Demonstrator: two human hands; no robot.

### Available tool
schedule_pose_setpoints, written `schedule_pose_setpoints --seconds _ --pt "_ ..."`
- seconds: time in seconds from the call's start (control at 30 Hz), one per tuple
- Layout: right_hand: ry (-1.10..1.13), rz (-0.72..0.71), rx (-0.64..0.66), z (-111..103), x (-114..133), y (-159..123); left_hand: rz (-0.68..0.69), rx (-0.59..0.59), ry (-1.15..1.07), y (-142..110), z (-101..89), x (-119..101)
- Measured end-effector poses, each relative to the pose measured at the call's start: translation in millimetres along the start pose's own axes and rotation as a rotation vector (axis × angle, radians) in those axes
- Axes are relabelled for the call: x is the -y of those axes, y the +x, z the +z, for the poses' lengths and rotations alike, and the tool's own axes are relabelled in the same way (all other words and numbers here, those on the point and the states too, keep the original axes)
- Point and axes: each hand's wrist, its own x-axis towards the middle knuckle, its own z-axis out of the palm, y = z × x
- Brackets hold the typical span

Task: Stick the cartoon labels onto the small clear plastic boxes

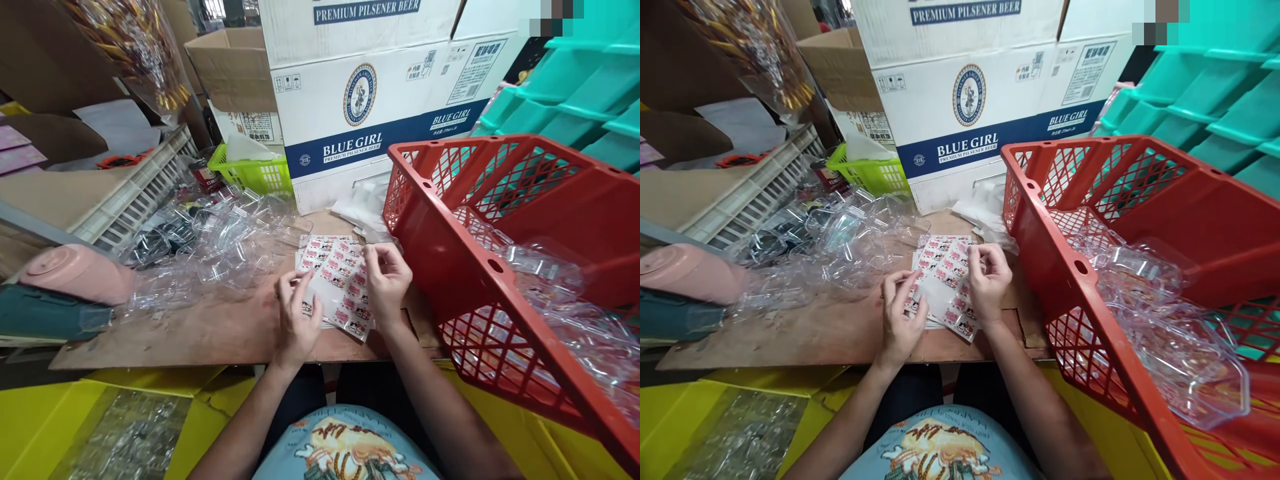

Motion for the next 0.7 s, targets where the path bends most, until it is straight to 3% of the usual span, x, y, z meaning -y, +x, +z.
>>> schedule_pose_setpoints --seconds 0.07,0.13,0.2,0.3,0.4,0.47,0.5,0.63,0.7 --pt "-0.089 -0.216 0.122 1 11 -10 0.007 0.133 -0.119 1 3.8 -9" --pt "-0.144 -0.388 0.325 -1 20 -22 -0.133 0.219 -0.392 3 6.5 -13" --pt "-0.120 -0.385 0.454 -7 24 -31 -0.344 0.224 -0.675 4 5.9 -13" --pt "-0.009 -0.077 0.359 -15 23 -35 -0.527 0.202 -0.944 5 1.4 -13" --pt "0.171 0.351 0.343 -17 18 -34 -0.495 0.219 -1.020 1 0.8 -16" --pt "0.262 0.487 0.392 -16 18 -35 -0.420 0.236 -0.934 -4 1.6 -17" --pt "0.277 0.483 0.377 -17 19 -35 -0.359 0.237 -0.833 -7 0.6 -17" --pt "0.175 0.261 0.202 -23 28 -30 -0.027 0.080 -0.177 -17 -24.8 -10" --pt "0.123 0.187 0.229 -20 31 -24 0.117 -0.062 0.093 -15 -50.9 -6"
